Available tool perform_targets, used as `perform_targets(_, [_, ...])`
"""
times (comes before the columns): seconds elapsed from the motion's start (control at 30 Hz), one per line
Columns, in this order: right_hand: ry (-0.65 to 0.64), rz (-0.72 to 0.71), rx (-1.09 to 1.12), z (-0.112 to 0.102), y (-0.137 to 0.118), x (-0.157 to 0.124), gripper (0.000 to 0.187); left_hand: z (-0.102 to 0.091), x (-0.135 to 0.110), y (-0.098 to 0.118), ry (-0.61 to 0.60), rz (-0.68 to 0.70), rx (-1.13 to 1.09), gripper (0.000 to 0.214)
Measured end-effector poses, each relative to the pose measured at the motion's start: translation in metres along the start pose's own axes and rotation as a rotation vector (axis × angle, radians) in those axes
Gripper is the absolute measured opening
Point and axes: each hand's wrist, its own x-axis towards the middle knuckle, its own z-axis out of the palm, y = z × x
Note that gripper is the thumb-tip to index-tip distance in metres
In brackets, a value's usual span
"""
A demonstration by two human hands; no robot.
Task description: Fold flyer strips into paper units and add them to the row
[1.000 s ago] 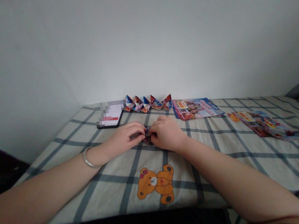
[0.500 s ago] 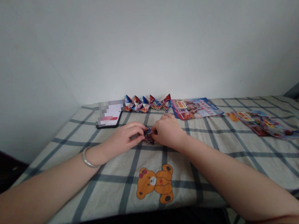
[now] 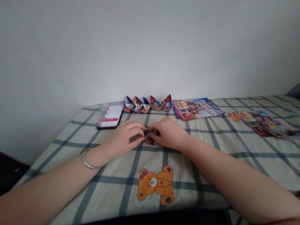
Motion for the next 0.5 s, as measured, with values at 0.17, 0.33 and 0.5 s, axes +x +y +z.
perform_targets(0.17, [0.017, 0.086, 0.192, -0.004, 0.008, -0.004, 0.016, -0.003, 0.000, -0.001, -0.009, -0.078, 0.031, 0.015])
perform_targets(0.33, [0.064, 0.018, 0.176, -0.003, 0.020, -0.003, 0.020, -0.003, -0.001, -0.004, -0.004, -0.194, 0.036, 0.025])
perform_targets(0.5, [0.071, 0.029, 0.125, 0.000, 0.021, -0.003, 0.026, 0.000, -0.003, -0.008, 0.017, -0.276, 0.049, 0.030])
